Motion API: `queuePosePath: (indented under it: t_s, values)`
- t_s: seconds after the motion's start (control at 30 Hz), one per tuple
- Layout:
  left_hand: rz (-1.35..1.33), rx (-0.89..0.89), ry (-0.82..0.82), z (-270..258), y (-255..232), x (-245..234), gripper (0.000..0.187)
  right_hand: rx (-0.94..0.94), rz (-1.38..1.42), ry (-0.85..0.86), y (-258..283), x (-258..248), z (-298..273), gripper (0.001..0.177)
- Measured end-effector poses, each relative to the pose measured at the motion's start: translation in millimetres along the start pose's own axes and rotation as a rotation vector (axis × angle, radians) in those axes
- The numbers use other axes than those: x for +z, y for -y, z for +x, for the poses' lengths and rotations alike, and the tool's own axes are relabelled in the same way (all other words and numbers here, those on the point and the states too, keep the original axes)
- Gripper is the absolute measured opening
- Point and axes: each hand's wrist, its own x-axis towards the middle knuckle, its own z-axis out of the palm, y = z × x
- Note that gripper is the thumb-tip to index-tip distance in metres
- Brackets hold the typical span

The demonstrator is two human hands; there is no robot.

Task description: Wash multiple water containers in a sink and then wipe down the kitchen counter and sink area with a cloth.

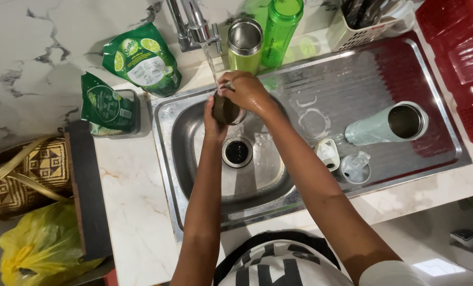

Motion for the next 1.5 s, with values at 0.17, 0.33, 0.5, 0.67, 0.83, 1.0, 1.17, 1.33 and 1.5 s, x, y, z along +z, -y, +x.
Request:
queuePosePath:
  t_s: [0.17,0.33,0.5,0.67,0.83,1.0,1.17,1.33,1.5]
  values:
    - [0.303,0.337,0.160,-17.9,0.9,8.9,0.040,0.258,-0.055,0.224,28.1,-7.2,-17.7,0.045]
    - [0.313,0.416,0.041,8.3,24.3,-18.0,0.046,0.331,-0.045,0.204,13.4,45.1,-17.2,0.046]
    - [-0.111,0.019,-0.220,27.3,16.8,-39.2,0.035,0.286,-0.040,0.097,48.0,13.8,-34.7,0.057]
    - [-0.121,-0.283,-0.060,-5.0,-6.8,-10.5,0.064,0.226,0.329,-0.037,26.0,34.3,-10.1,0.043]
    - [-0.083,-0.348,0.025,-29.5,-34.6,10.9,0.081,0.150,0.520,-0.026,23.0,28.5,-3.7,0.034]
    - [-0.130,-0.381,-0.054,-13.3,-25.2,1.1,0.066,-0.121,0.576,-0.013,-3.2,27.2,16.3,0.018]
    - [-0.119,-0.426,-0.111,1.2,-10.8,-2.5,0.062,-0.033,0.285,0.196,14.7,3.3,8.3,0.012]
    - [-0.087,-0.435,-0.051,24.8,5.1,-25.5,0.051,-0.004,0.298,0.272,41.7,-15.8,-1.8,0.022]
    - [-0.175,-0.446,-0.041,36.3,12.6,-29.2,0.036,-0.042,0.254,0.302,41.6,-21.2,-3.7,0.030]
